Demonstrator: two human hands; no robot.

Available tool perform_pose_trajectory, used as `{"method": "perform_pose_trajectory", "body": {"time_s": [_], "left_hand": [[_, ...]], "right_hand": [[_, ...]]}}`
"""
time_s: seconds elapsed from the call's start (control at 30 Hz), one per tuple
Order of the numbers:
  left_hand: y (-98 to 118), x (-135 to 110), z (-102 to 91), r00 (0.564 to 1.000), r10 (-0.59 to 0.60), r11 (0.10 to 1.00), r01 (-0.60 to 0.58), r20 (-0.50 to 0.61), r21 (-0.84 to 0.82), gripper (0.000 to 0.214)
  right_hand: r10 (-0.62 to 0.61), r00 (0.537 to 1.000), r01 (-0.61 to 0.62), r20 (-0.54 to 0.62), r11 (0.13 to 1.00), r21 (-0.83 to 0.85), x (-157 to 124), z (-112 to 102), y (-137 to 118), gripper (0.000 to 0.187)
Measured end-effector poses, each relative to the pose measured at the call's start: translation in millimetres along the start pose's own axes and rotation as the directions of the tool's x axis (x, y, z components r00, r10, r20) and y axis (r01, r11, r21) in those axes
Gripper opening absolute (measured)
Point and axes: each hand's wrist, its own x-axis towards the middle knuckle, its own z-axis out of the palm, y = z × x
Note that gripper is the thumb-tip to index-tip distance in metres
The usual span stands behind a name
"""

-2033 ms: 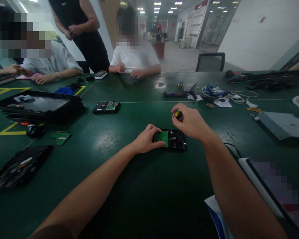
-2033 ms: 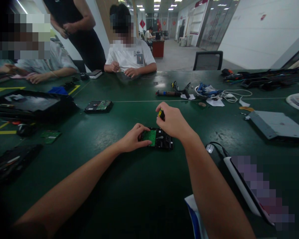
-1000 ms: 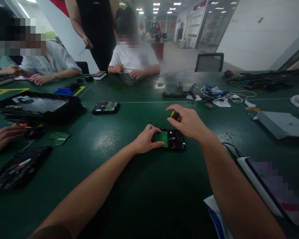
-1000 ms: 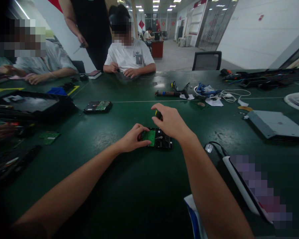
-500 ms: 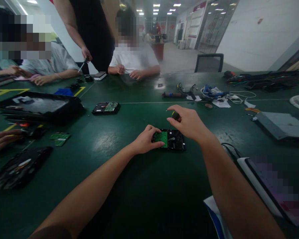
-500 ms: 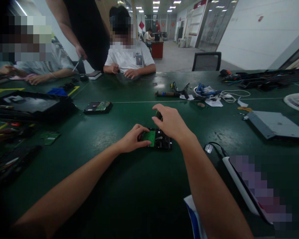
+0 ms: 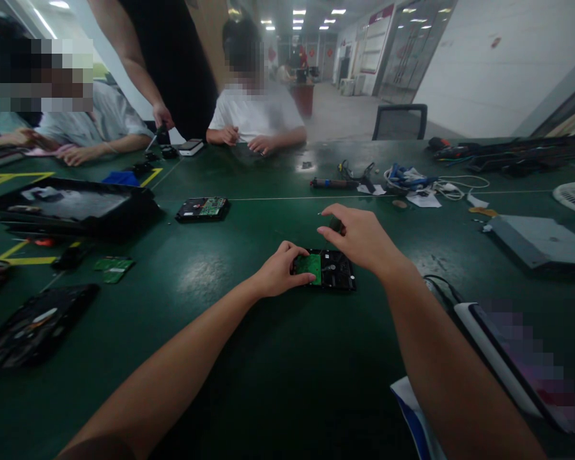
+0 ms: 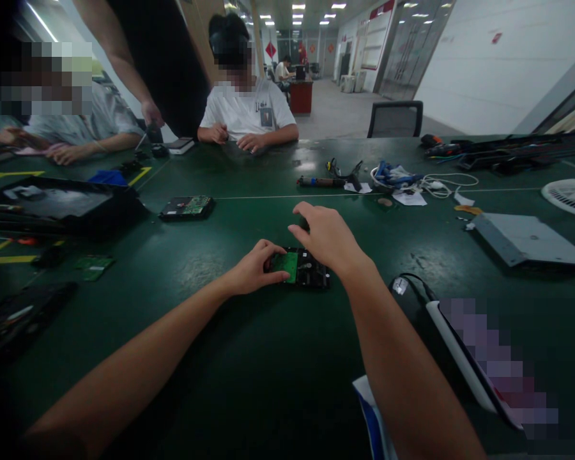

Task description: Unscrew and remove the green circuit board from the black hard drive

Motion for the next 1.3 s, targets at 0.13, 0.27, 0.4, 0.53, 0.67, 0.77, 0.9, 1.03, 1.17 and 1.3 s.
{"method": "perform_pose_trajectory", "body": {"time_s": [0.13,0.27,0.4,0.53,0.67,0.77,0.9,1.03,1.17,1.3], "left_hand": [[-2,1,1.2,1.000,0.005,1.000,-0.005,-0.010,0.001,0.061],[-3,1,1.9,1.000,0.009,1.000,-0.009,-0.015,-0.011,0.061],[-2,0,1.2,1.000,-0.002,1.000,0.002,-0.004,-0.012,0.062],[0,0,-0.1,1.000,-0.001,1.000,0.001,-0.002,-0.015,0.061],[1,0,-0.4,1.000,-0.011,1.000,0.011,0.008,-0.023,0.060],[0,0,0.2,1.000,-0.013,0.999,0.013,0.005,-0.029,0.061],[-1,1,0.9,1.000,-0.012,1.000,0.012,0.001,-0.027,0.062],[-2,3,1.3,1.000,-0.024,1.000,0.024,0.002,-0.017,0.062],[-4,4,2.2,0.999,-0.037,0.999,0.037,0.010,-0.029,0.063],[-5,4,2.4,0.999,-0.037,0.999,0.037,0.012,-0.025,0.063]], "right_hand": [[-0.013,1.000,0.013,-0.006,0.997,0.074,-1,1,0,0.034],[0.025,0.998,-0.040,0.058,0.958,0.283,-2,-2,-6,0.038],[0.076,0.985,-0.141,0.154,0.870,0.473,-1,-3,-7,0.038],[0.147,0.986,-0.168,0.082,0.852,0.496,1,3,2,0.030],[0.212,0.976,-0.201,0.036,0.835,0.512,2,8,8,0.029],[0.186,0.979,-0.202,0.088,0.794,0.574,2,7,6,0.027],[0.159,0.968,-0.248,0.193,0.712,0.657,1,2,0,0.033],[0.140,0.960,-0.271,0.243,0.686,0.675,0,-1,-3,0.035],[0.117,0.977,-0.201,0.177,0.780,0.593,-1,-4,-4,0.035],[0.188,0.976,-0.218,0.112,0.799,0.561,1,-2,-2,0.033]]}}
